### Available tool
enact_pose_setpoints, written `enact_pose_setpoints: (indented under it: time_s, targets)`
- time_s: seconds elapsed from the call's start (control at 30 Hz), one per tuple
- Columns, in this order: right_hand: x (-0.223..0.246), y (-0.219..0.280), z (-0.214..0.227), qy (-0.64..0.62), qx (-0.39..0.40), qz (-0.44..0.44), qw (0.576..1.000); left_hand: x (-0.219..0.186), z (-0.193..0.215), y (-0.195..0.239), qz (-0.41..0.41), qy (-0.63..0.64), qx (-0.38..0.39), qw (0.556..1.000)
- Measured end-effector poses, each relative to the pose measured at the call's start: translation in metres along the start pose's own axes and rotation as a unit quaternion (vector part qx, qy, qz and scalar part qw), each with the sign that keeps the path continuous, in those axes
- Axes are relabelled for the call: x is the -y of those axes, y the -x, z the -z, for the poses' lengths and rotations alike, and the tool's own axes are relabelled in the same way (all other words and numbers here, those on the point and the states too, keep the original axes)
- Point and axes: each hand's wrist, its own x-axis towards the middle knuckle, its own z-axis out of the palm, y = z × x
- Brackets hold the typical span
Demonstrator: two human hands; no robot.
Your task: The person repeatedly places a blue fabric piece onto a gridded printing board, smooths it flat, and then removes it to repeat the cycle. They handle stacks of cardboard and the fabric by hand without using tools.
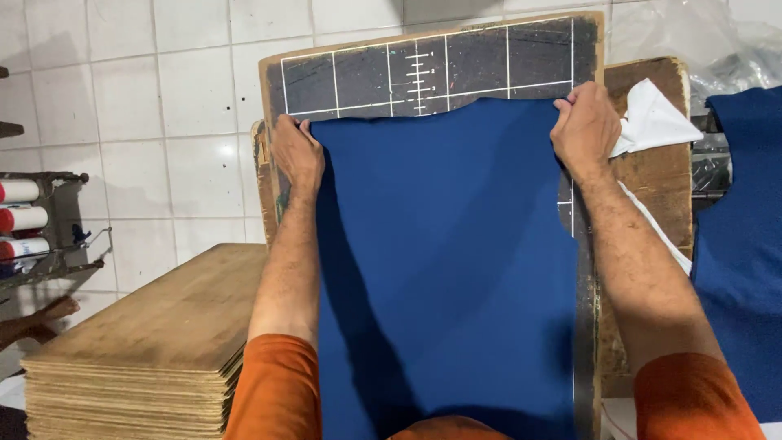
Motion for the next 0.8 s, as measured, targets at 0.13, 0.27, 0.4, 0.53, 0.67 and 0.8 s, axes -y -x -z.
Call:
enact_pose_setpoints:
  time_s: [0.13,0.27,0.4,0.53,0.67,0.8]
  targets:
    - [-0.004,0.000,-0.001,-0.041,-0.017,-0.029,0.999,0.001,-0.005,0.016,-0.002,-0.040,-0.041,0.998]
    - [-0.008,0.002,-0.006,-0.079,-0.037,-0.081,0.993,0.009,-0.007,0.016,-0.022,-0.005,-0.082,0.996]
    - [0.011,0.000,0.001,-0.137,-0.080,-0.124,0.979,-0.026,0.014,0.022,0.032,-0.019,-0.084,0.996]
    - [0.077,0.018,0.026,-0.109,-0.102,-0.062,0.987,-0.121,0.063,0.060,-0.076,0.066,-0.065,0.993]
    - [0.113,0.035,0.012,-0.033,-0.023,0.292,0.956,-0.132,0.027,0.095,-0.217,0.021,0.135,0.967]
    - [0.122,0.028,0.008,-0.006,0.008,0.253,0.967,-0.138,0.019,0.089,-0.073,-0.108,0.162,0.978]
